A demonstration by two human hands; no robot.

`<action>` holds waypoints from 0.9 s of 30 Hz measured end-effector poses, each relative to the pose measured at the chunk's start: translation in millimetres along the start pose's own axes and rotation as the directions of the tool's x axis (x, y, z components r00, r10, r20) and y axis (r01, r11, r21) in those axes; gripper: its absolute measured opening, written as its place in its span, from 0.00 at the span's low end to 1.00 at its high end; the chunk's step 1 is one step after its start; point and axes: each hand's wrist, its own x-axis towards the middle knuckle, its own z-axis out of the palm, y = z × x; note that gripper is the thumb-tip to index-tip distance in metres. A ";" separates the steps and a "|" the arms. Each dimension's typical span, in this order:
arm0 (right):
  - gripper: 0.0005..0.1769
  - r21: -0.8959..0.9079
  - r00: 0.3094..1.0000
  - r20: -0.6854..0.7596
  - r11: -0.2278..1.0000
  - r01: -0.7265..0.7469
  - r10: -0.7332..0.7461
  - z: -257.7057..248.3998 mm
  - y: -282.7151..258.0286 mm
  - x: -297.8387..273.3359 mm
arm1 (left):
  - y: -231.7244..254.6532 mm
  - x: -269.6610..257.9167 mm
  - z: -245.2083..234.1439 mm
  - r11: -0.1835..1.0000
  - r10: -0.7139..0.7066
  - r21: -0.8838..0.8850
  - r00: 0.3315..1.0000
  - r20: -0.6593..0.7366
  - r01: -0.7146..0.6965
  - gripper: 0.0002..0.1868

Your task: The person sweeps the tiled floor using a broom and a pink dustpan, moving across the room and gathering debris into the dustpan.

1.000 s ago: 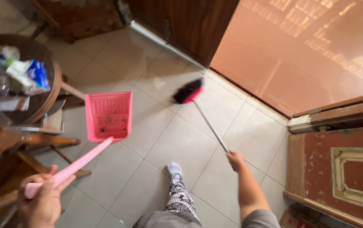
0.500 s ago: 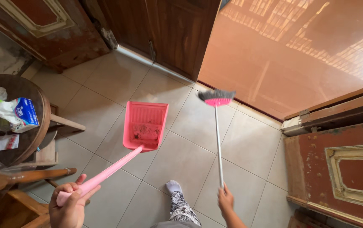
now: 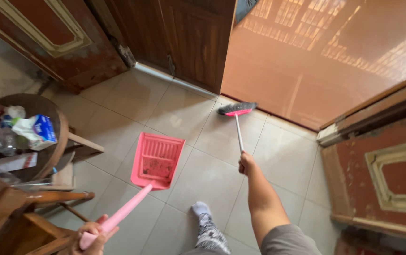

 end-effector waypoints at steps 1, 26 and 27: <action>0.19 0.008 0.999 -0.018 0.999 -0.045 0.045 -10.8 20.9 -11.9 | 3.6 -9.5 -4.1 1.000 0.003 0.002 1.000 0.009 -0.003 0.14; 0.43 -0.922 0.805 -0.199 0.384 0.038 -0.559 -327.1 470.8 -291.9 | -10.4 -399.2 -106.4 0.981 -0.186 0.007 0.961 -0.206 0.191 0.10; 0.40 -0.934 0.794 -0.190 0.355 0.035 -0.578 -340.3 469.8 -296.3 | -8.8 -404.8 -101.7 0.983 -0.185 -0.022 0.964 -0.193 0.184 0.10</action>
